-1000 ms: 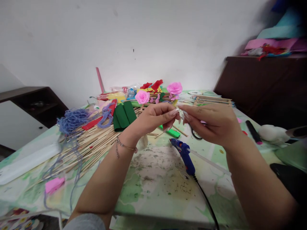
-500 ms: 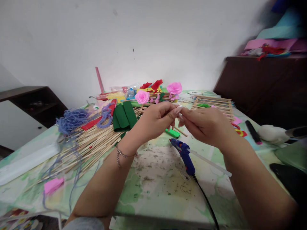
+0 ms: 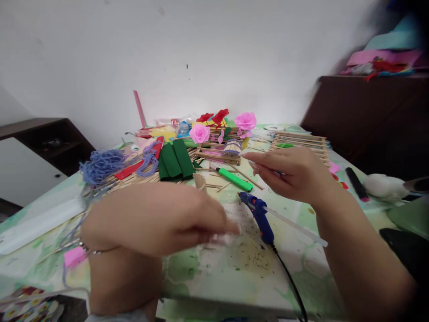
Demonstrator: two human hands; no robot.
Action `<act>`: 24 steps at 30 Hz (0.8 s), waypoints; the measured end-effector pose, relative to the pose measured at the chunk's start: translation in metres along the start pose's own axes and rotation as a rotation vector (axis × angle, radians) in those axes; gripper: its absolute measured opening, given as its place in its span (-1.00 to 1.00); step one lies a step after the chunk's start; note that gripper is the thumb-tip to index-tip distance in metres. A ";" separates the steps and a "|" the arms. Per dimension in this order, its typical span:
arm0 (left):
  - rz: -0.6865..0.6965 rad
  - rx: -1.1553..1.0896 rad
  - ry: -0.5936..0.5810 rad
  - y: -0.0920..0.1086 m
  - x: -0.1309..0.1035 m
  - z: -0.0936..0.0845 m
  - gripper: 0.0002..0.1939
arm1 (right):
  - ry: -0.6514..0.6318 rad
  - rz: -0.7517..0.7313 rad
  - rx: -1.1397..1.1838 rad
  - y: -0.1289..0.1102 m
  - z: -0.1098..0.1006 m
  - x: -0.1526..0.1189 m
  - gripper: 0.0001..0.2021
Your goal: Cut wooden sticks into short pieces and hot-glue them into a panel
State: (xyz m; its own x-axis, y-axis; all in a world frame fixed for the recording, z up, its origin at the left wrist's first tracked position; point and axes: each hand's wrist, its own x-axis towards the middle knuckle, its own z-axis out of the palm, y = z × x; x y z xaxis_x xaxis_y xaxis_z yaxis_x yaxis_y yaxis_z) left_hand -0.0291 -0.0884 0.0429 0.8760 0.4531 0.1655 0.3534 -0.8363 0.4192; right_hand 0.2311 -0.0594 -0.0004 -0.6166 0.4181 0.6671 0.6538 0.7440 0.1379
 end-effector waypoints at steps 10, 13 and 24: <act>-0.037 -0.312 0.472 -0.023 0.050 0.023 -0.66 | -0.212 0.329 0.723 -0.022 -0.003 0.008 -0.54; -0.031 -0.438 0.469 -0.022 0.054 0.029 -0.68 | -0.267 0.389 0.862 -0.020 0.000 0.007 -0.51; -0.013 -0.524 0.514 -0.026 0.060 0.033 -0.68 | -0.288 0.461 1.071 -0.020 0.005 0.007 -0.51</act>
State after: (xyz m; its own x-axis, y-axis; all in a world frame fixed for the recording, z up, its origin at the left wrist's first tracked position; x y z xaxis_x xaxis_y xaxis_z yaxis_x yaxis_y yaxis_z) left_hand 0.0252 -0.0495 0.0128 0.5623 0.6573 0.5018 0.0466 -0.6310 0.7744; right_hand 0.2119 -0.0688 -0.0025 -0.5854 0.7584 0.2866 0.2264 0.4924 -0.8404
